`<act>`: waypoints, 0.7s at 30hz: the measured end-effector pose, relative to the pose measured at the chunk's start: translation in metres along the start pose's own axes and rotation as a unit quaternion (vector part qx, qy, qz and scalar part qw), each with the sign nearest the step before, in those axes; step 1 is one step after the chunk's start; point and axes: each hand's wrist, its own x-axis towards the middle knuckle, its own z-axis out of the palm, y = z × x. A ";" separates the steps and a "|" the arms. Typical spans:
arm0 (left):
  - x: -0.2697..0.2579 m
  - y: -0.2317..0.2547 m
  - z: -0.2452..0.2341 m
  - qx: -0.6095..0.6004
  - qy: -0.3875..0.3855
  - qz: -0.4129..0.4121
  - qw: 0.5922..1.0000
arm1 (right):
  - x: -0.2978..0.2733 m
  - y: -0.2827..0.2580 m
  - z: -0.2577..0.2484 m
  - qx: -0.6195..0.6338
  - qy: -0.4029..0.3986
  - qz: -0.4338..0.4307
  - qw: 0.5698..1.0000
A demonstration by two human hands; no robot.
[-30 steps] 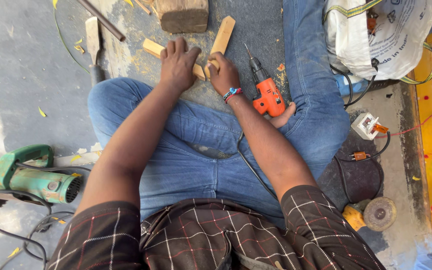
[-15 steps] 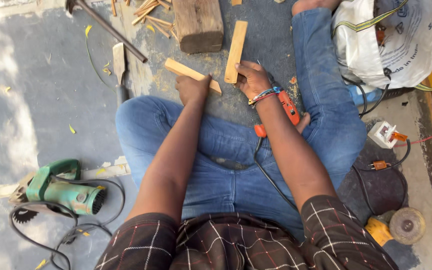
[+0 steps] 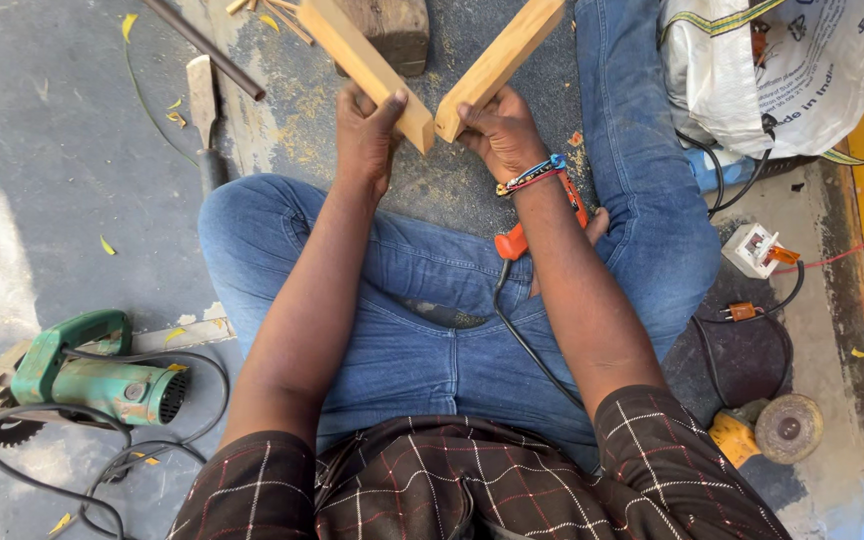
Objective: The person assembles wooden pieces by hand, using a power drill to make holes and join components. They hold the wooden slats together on the floor while operating the tool.
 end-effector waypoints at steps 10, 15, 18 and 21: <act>-0.007 0.010 0.019 0.065 -0.091 -0.084 0.990 | 0.003 0.011 -0.002 -0.056 0.052 -0.021 0.997; -0.002 -0.002 0.020 0.097 -0.095 -0.112 0.984 | 0.009 0.027 -0.010 -0.141 0.056 -0.087 0.985; -0.001 -0.002 0.019 0.116 -0.095 -0.117 0.982 | 0.011 0.027 -0.012 -0.100 0.109 -0.019 0.989; -0.003 -0.004 0.019 0.156 -0.098 -0.128 0.974 | 0.010 0.024 -0.013 -0.100 0.108 -0.013 0.989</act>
